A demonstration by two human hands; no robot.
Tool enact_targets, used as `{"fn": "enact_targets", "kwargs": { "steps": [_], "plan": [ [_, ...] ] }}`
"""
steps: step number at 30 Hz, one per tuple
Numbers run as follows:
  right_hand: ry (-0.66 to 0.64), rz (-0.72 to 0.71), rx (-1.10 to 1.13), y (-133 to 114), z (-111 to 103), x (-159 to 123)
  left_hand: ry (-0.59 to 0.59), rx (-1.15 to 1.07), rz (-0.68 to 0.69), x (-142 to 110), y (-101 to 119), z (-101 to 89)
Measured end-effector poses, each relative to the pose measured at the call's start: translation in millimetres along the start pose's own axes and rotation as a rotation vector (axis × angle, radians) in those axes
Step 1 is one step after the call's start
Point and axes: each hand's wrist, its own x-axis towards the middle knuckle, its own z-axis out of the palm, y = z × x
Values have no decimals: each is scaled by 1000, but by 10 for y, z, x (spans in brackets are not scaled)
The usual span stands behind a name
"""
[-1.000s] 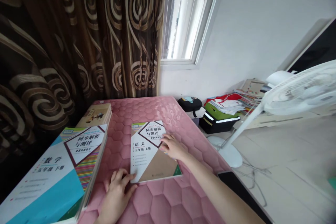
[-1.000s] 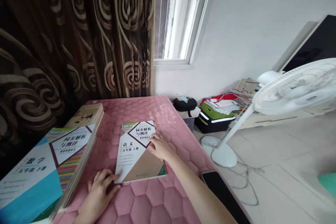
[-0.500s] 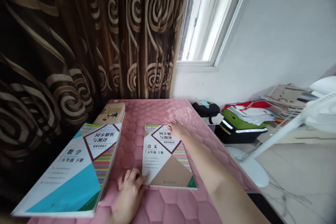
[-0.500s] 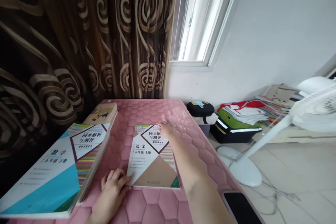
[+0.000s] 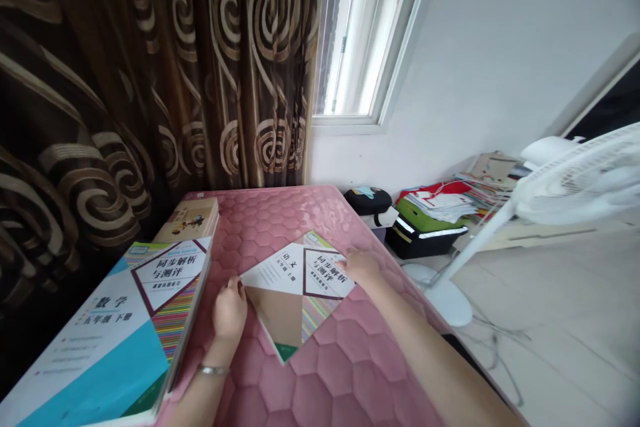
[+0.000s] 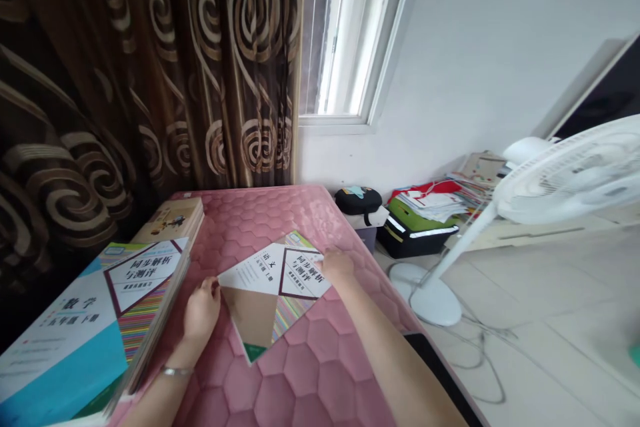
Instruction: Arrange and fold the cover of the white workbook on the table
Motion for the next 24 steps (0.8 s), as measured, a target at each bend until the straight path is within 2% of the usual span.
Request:
{"fn": "enact_targets", "kwargs": {
  "steps": [4,9,13,16,19,24],
  "plan": [
    [10,101,46,42,40,-267,28,-112,-106,277,122,39],
    [27,126,159,37,119,-438,54,-263,-61,437,57,113],
    [6,191,326,34,191,-474,61,-357,10,412,-92,254],
    [46,185,365,69,252,-491,74,-374,65,329,-188,312],
    [86,173,404,134,293,-514,101,-354,113,234,-236,301],
    [60,134,503,204,284,-544,125,-292,167,163,-232,237]
  ]
}}
